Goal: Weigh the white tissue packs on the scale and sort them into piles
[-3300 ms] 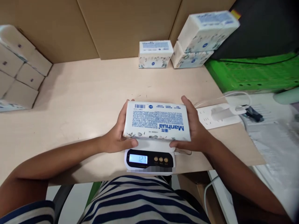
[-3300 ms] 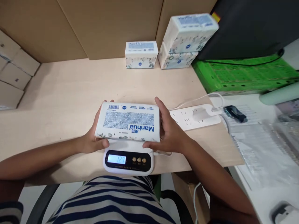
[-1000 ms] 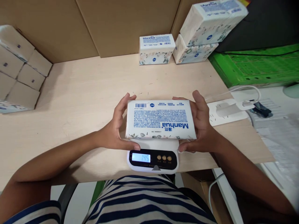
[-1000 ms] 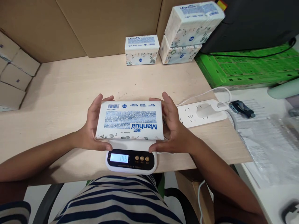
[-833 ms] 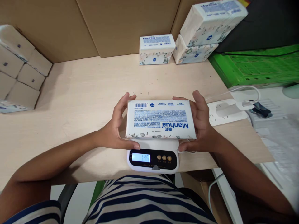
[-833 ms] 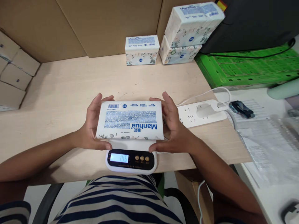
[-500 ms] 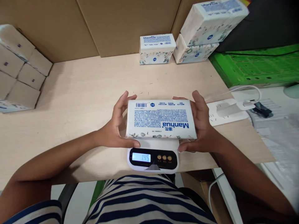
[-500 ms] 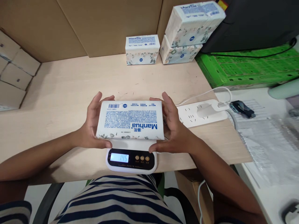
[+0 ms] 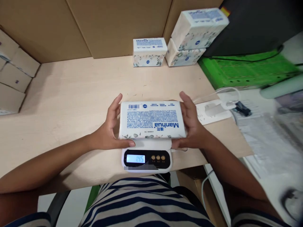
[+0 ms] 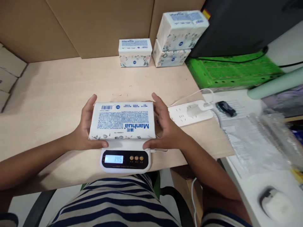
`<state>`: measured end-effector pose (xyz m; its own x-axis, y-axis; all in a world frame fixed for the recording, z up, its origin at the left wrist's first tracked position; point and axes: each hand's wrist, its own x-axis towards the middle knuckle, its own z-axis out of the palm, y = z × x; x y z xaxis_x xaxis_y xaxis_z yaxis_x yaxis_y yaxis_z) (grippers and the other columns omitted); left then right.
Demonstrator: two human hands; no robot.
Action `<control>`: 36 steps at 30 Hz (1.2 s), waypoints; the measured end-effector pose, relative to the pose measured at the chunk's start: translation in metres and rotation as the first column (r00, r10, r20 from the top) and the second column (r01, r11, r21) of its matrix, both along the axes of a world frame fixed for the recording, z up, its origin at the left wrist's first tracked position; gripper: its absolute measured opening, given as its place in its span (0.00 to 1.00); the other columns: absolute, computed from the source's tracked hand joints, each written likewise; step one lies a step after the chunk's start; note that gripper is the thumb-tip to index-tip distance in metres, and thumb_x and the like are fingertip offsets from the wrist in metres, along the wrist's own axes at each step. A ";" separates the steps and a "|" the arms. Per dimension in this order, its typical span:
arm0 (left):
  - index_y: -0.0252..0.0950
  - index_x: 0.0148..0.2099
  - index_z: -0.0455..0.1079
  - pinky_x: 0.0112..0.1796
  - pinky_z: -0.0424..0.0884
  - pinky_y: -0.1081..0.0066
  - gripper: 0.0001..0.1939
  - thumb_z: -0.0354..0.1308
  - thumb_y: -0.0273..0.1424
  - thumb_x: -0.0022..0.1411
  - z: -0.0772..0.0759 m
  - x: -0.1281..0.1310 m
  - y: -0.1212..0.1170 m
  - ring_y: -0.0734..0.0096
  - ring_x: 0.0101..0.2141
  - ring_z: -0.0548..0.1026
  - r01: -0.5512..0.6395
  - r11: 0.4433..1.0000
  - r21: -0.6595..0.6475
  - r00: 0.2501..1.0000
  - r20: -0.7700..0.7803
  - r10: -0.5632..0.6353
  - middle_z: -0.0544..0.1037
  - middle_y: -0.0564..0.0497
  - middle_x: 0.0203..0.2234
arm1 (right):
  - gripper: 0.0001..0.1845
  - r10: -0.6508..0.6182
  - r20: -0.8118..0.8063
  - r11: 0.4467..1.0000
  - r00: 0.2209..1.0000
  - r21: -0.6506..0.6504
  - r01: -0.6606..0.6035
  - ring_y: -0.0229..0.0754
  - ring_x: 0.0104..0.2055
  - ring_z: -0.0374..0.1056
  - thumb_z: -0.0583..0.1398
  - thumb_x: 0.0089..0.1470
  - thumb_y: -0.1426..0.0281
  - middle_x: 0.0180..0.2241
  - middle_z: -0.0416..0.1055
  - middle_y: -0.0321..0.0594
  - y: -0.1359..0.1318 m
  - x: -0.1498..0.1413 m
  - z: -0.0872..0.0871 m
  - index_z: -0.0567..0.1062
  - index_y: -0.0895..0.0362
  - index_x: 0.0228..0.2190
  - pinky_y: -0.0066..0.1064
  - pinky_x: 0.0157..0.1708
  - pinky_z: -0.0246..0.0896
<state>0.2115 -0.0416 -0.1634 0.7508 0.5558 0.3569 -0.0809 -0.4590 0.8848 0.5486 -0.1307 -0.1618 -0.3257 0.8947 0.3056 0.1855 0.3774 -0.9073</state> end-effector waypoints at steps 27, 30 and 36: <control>0.48 0.83 0.39 0.75 0.58 0.35 0.66 0.73 0.60 0.57 0.001 -0.327 -0.117 0.39 0.77 0.61 -0.960 0.258 -0.106 0.276 -0.223 0.935 0.62 0.33 0.76 | 0.51 0.311 0.814 0.784 0.490 0.072 -0.617 0.69 0.84 0.42 0.71 0.63 0.53 0.83 0.42 0.54 0.116 -0.376 0.058 0.61 0.50 0.78 0.63 0.80 0.44; 0.43 0.80 0.50 0.74 0.61 0.39 0.56 0.68 0.62 0.62 -0.006 -0.338 -0.126 0.41 0.75 0.64 -0.944 0.304 -0.126 0.324 -0.199 0.925 0.64 0.34 0.76 | 0.47 0.253 0.843 0.749 0.476 0.141 -0.647 0.67 0.83 0.48 0.69 0.65 0.56 0.82 0.48 0.53 0.126 -0.417 0.056 0.62 0.50 0.78 0.60 0.80 0.47; 0.40 0.77 0.62 0.72 0.68 0.48 0.41 0.57 0.59 0.74 0.016 -0.318 -0.102 0.47 0.74 0.68 -0.822 0.556 -0.125 0.565 -0.311 0.764 0.66 0.37 0.77 | 0.43 0.185 0.836 0.780 0.516 0.194 -0.595 0.68 0.79 0.57 0.67 0.61 0.58 0.79 0.56 0.55 0.152 -0.383 0.043 0.69 0.51 0.74 0.62 0.72 0.63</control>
